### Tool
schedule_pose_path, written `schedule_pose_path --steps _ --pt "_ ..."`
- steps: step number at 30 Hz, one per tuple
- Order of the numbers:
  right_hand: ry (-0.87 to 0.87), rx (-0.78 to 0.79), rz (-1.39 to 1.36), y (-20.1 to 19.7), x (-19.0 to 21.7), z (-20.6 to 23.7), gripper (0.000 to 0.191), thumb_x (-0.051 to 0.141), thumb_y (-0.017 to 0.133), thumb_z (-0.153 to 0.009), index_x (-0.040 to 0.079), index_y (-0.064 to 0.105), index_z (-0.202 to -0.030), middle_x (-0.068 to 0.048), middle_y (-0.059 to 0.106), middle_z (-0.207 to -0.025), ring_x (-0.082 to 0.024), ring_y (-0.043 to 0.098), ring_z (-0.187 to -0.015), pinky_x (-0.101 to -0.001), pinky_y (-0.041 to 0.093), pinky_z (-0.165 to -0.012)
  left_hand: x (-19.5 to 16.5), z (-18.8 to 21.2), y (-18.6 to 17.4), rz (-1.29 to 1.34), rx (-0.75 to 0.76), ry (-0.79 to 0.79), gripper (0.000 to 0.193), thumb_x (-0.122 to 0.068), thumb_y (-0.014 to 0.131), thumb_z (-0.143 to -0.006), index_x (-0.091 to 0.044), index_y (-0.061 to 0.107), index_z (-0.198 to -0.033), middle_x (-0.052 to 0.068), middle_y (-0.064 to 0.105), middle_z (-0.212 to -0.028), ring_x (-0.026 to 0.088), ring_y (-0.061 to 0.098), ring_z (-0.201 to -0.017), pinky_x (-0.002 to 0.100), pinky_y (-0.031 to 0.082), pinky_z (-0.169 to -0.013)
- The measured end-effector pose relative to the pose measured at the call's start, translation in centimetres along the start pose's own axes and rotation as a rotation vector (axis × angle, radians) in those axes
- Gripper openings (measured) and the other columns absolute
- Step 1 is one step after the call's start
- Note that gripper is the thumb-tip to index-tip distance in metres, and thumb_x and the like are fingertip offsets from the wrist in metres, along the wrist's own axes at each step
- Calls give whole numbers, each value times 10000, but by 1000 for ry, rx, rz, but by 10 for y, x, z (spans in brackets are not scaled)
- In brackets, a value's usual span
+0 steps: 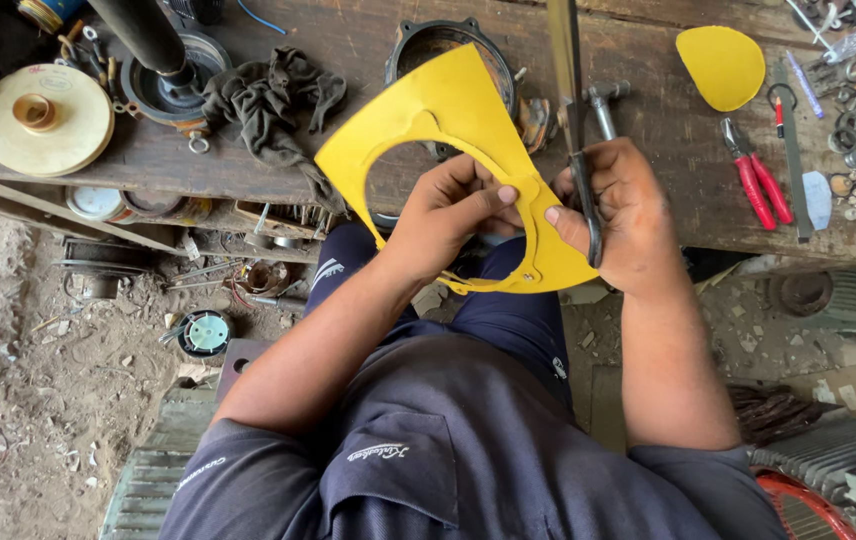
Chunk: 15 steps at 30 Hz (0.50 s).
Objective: The person cuts a yellow gasket sheet with scissors, trimming it around the outline of a circular engine cover, then punches small holes in the gasket and fits it onto the rusty metal cover on the workbench.
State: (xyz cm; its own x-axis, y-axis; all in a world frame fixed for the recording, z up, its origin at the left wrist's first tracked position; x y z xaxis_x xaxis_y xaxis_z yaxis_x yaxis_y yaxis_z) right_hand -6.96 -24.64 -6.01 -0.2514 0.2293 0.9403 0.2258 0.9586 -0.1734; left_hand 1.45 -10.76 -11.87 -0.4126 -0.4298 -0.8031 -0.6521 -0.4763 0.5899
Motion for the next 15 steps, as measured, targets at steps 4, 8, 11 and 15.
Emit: schedule_pose_path --steps 4,8,11,15 --pt "-49 -190 101 -30 13 31 611 14 825 -781 34 455 -1267 -21 550 -1039 -88 583 -950 -217 523 -835 -27 0 -7 -57 -33 123 95 -84 648 -1020 -8 606 -1059 61 702 -941 150 712 -856 297 598 -774" --pt "204 -5 -491 -41 11 92 606 280 843 -909 -69 512 -1278 -137 641 -935 -130 597 -672 -223 474 -528 -64 -2 -16 -99 -66 213 75 -71 642 -1032 -16 596 -1053 54 693 -938 139 701 -833 291 595 -749" --pt "244 100 -502 -17 -7 135 826 407 915 -768 0 459 -1324 -87 613 -1120 -141 606 -834 -251 495 -676 -81 -4 -16 -106 -62 247 76 -70 637 -1036 -17 594 -1069 48 689 -943 131 704 -839 288 596 -748" --pt "370 203 -382 5 -44 159 816 385 959 -715 -24 522 -1270 -68 602 -955 -137 588 -834 -252 455 -721 -92 -5 -10 -117 -45 262 71 -75 625 -1047 -24 586 -1077 44 701 -943 118 702 -827 279 582 -732"
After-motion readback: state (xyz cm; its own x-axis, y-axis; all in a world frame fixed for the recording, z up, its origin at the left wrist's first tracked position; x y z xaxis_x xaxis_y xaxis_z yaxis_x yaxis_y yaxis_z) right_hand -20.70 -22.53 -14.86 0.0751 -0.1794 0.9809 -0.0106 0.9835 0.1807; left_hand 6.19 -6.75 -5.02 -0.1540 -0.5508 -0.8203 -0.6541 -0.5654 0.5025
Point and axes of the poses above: each hand's wrist, its own z-axis away from the middle knuckle, its own y-axis out of the palm, x = y × z, the point moved 10 cm from there along -z, towards the middle knuckle
